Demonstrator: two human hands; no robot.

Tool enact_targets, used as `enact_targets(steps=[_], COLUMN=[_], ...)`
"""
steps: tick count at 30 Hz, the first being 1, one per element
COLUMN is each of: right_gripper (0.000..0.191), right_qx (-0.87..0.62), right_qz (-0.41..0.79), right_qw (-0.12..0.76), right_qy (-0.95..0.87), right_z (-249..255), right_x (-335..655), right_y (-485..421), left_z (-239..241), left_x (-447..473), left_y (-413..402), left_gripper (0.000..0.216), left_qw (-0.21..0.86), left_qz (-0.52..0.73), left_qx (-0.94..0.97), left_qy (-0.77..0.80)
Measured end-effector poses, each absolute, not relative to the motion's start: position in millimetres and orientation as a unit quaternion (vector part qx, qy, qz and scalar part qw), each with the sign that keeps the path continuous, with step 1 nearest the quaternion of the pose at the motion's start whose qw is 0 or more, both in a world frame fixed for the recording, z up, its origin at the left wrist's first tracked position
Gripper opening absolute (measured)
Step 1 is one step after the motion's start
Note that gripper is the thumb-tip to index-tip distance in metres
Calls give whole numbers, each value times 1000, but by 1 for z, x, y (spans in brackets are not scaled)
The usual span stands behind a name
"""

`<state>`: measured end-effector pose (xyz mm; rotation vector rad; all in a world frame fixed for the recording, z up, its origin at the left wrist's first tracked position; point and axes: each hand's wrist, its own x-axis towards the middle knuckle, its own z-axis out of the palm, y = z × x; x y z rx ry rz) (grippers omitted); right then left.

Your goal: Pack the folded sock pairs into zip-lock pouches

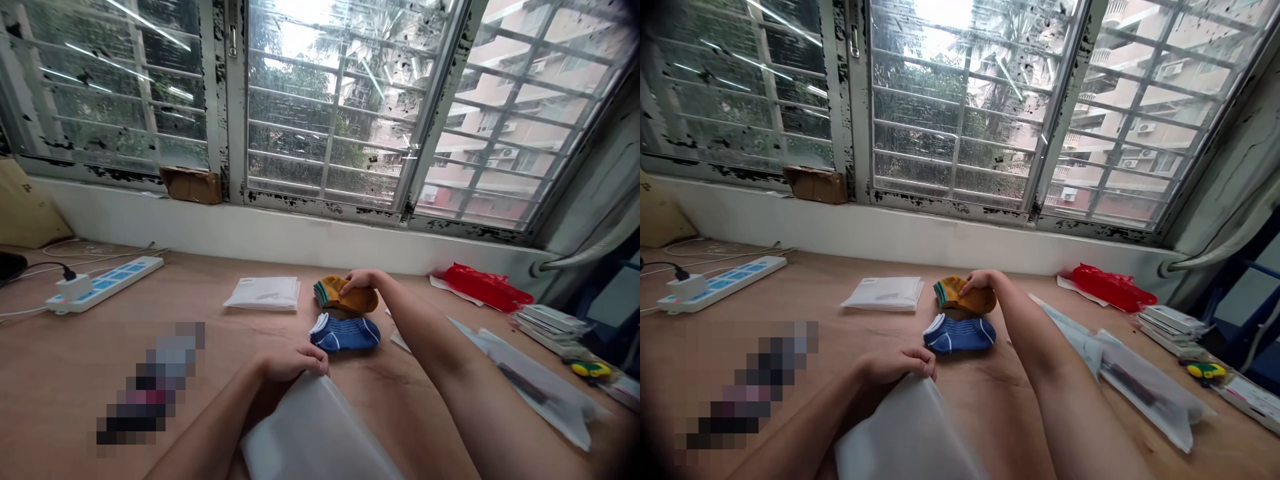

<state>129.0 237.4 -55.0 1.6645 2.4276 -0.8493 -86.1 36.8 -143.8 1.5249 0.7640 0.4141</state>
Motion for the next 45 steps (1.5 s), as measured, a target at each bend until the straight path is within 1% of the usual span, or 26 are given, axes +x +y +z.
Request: enact_targets(steps=[3, 6, 7, 8, 9, 10, 12, 15, 17, 23, 25, 27, 28, 31, 32, 34, 37, 40, 43, 45], right_gripper=[39, 47, 44, 37, 30, 26, 25, 30, 27, 33, 33, 33, 36, 52, 54, 48, 42, 43, 52, 62], right_qx=[554, 557, 541, 513, 482, 447, 408, 391, 389, 408, 363, 309, 290, 270, 266, 256, 269, 325, 357, 358], right_qz=[-206, -96, 9, 100, 158, 188, 213, 213, 211, 209, 211, 203, 196, 181, 182, 192, 207, 210, 194, 179], right_qw=[-42, -133, -190, -220, -213, -184, -147, -150, -164, -254, -248, -223, -213, -203, -200, -188, -174, -169, -182, -219], right_qy=[806, 814, 819, 824, 835, 855, 875, 883, 882, 852, 873, 902, 912, 924, 925, 929, 924, 907, 895, 890], right_z=[-33, -38, -49, -62, -77, -92, -117, -130, -127, -129, -135, -139, -140, -138, -136, -135, -136, -135, -131, -127], right_x=[138, 142, 141, 140, 139, 137, 136, 139, 142, 156, 161, 167, 169, 171, 170, 164, 151, 137, 131, 136], right_y=[217, 181, 165, 148, 131, 115, 90, 77, 80, 89, 85, 79, 77, 74, 75, 80, 96, 117, 132, 130], left_z=[-137, -132, -132, -131, -131, -131, -130, -128, -127, -130, -131, -131, -131, -129, -128, -126, -123, -120, -119, -120], left_x=[-86, -86, -86, -85, -85, -85, -84, -83, -83, -85, -85, -85, -85, -84, -84, -83, -81, -78, -78, -81], left_y=[34, 34, 34, 34, 34, 34, 33, 30, 29, 32, 34, 35, 35, 35, 34, 33, 29, 25, 24, 27], left_gripper=[22, 21, 21, 21, 21, 21, 22, 22, 22, 21, 20, 20, 20, 20, 20, 21, 24, 28, 34, 37], left_qw=[628, 594, 583, 575, 569, 565, 568, 579, 580, 548, 538, 535, 534, 532, 533, 538, 546, 559, 553, 522], left_qz=[164, 152, 150, 149, 148, 148, 149, 146, 145, 143, 143, 141, 139, 135, 135, 136, 135, 137, 158, 183], left_qx=[680, 710, 720, 727, 731, 733, 728, 719, 718, 740, 745, 745, 746, 749, 748, 742, 727, 702, 692, 702], left_qy=[342, 345, 345, 346, 347, 349, 355, 356, 356, 363, 369, 372, 372, 372, 373, 376, 393, 421, 437, 449])
